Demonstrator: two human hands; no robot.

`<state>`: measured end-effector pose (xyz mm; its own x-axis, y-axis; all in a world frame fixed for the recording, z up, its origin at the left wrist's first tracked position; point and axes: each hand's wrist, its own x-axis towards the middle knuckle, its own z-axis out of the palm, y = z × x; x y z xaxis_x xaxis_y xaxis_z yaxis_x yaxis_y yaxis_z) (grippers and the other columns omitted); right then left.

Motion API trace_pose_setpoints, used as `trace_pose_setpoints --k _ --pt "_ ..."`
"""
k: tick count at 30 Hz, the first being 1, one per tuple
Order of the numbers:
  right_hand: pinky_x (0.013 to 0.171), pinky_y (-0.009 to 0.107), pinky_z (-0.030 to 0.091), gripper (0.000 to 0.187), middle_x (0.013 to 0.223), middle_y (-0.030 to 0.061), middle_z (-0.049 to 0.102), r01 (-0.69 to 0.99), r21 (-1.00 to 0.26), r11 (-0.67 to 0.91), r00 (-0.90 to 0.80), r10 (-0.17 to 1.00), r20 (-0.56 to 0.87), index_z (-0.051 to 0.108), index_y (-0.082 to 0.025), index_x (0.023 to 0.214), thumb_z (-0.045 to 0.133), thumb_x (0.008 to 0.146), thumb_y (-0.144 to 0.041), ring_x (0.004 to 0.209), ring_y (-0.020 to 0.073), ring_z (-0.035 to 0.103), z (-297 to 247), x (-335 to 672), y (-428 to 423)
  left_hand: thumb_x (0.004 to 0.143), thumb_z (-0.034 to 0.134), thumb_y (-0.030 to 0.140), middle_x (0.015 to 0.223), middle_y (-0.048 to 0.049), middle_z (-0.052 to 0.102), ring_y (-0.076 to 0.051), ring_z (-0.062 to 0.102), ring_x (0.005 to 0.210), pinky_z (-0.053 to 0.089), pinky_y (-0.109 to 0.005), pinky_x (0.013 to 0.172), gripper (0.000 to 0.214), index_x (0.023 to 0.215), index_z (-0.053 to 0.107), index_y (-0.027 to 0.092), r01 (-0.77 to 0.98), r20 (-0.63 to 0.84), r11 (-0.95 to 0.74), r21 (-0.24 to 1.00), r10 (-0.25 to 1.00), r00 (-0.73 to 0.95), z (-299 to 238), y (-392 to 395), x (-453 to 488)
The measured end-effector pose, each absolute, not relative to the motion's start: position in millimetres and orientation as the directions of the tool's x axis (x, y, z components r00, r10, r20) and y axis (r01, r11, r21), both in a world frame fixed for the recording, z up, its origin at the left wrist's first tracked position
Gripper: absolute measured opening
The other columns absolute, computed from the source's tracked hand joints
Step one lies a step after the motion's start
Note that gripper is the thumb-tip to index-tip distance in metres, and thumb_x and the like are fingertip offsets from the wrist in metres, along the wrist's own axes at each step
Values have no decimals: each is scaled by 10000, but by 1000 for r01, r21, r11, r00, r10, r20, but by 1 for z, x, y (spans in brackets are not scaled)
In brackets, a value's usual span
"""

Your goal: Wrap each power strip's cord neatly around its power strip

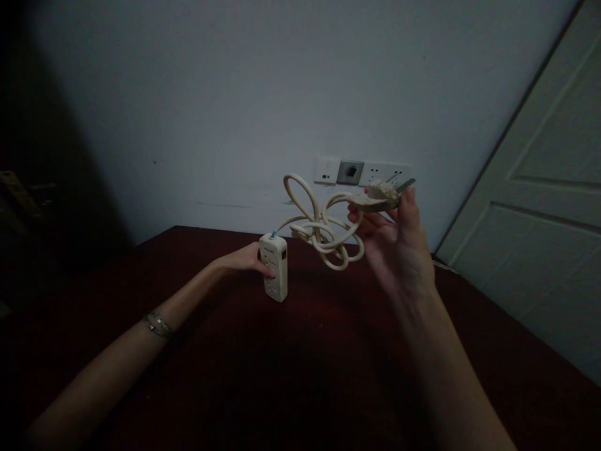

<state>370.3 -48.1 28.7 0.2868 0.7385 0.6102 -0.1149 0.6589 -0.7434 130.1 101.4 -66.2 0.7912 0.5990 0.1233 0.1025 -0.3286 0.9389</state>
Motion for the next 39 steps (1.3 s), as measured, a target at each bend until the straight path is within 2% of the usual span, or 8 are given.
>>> trace_pose_setpoints --k 8,17,20,23,28,31,35,39 --pt "850 389 469 361 1032 39 643 -137 -766 628 345 755 557 633 -272 856 502 788 -602 985 225 589 26 369 -43 563 732 150 969 -119 658 -239 615 882 467 -389 830 403 952 634 112 121 125 -342 932 614 779 -71 109 130" --pt "835 392 479 408 968 61 660 -4 -738 675 282 708 647 627 -267 875 488 777 -638 988 235 601 24 362 -43 538 618 34 1019 -99 626 -216 593 927 456 -316 788 495 1018 573 143 20 69 -142 990 595 801 -71 115 125" --pt "860 378 475 352 884 40 666 -92 -711 698 275 704 655 616 -261 791 605 716 -604 982 228 607 25 355 -46 568 572 40 984 -89 624 -205 589 920 451 -311 767 462 1016 569 154 -16 158 -193 981 747 646 -57 114 126" --pt "909 395 461 363 889 41 667 -123 -704 699 261 708 657 615 -253 785 667 666 -592 1030 236 591 24 353 -47 679 552 132 971 -84 621 -189 583 924 447 -309 778 286 963 566 159 -37 397 -407 913 861 319 -32 103 128" --pt "875 423 490 366 933 58 667 -79 -715 695 239 709 663 624 -247 819 646 695 -591 1007 248 606 20 356 -46 846 488 354 1094 -81 595 -195 544 1053 431 -340 888 241 1008 554 188 -19 740 -749 663 651 168 2 59 140" --pt "823 421 516 329 914 51 670 -44 -708 705 221 698 681 628 -252 798 643 713 -569 968 249 620 19 359 -47 850 512 385 1271 -87 498 -203 454 1189 382 -358 969 373 1187 479 230 116 904 -913 392 405 136 11 31 151" --pt "788 405 527 326 897 36 674 22 -726 687 226 704 673 653 -268 850 666 696 -555 880 233 639 18 362 -49 825 567 374 1362 -86 436 -246 357 1285 309 -442 1034 359 1154 545 232 261 950 -964 55 131 283 23 12 161" --pt "748 372 528 287 864 15 675 52 -737 674 255 705 662 675 -289 819 694 675 -537 826 213 642 19 366 -49 856 540 325 1171 -90 595 -195 521 1127 404 -385 958 249 1053 623 195 200 936 -979 27 95 339 37 10 167"
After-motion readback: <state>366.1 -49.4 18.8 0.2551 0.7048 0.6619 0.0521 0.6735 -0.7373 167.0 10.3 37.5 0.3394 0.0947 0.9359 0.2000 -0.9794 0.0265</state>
